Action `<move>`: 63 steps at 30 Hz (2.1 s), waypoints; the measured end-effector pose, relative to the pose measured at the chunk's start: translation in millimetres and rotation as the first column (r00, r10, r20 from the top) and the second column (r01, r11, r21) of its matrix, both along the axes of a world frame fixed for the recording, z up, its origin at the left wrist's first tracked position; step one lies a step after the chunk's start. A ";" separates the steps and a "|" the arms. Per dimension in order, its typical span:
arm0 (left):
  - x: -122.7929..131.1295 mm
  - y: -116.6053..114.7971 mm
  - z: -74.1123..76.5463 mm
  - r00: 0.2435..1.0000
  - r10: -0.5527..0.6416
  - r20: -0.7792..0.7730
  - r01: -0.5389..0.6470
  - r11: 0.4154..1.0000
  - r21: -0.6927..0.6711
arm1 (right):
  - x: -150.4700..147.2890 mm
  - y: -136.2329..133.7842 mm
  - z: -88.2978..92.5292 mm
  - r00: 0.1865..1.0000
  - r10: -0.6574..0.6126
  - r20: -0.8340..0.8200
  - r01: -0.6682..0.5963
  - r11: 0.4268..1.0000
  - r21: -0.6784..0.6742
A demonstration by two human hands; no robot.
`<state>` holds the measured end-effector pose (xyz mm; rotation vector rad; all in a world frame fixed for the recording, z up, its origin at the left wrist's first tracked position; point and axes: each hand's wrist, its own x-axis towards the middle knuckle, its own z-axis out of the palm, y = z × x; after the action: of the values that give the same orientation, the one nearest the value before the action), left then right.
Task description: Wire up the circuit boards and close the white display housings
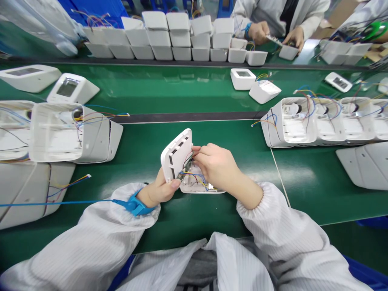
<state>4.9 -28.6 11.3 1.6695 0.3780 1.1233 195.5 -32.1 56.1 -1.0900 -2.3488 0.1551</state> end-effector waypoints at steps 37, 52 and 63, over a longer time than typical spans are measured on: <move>0.4 -3.5 4.9 0.999 -0.021 -0.038 0.016 0.993 -0.116 | 26.0 2.2 29.3 0.956 0.187 -0.227 -0.284 0.788 -0.546; 3.4 -2.5 16.7 0.888 0.220 -0.405 -0.068 0.931 0.357 | 14.1 -1.1 7.9 0.973 -0.097 0.209 0.154 0.948 -0.278; -5.2 7.3 22.2 0.638 0.175 -0.750 0.190 0.908 0.374 | 33.1 27.1 6.0 0.723 -0.466 -0.511 -0.176 0.590 -0.788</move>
<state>-0.3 -21.3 33.5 2.5251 0.7006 0.4029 228.6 -5.0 62.1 -1.3048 -1.4201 1.4330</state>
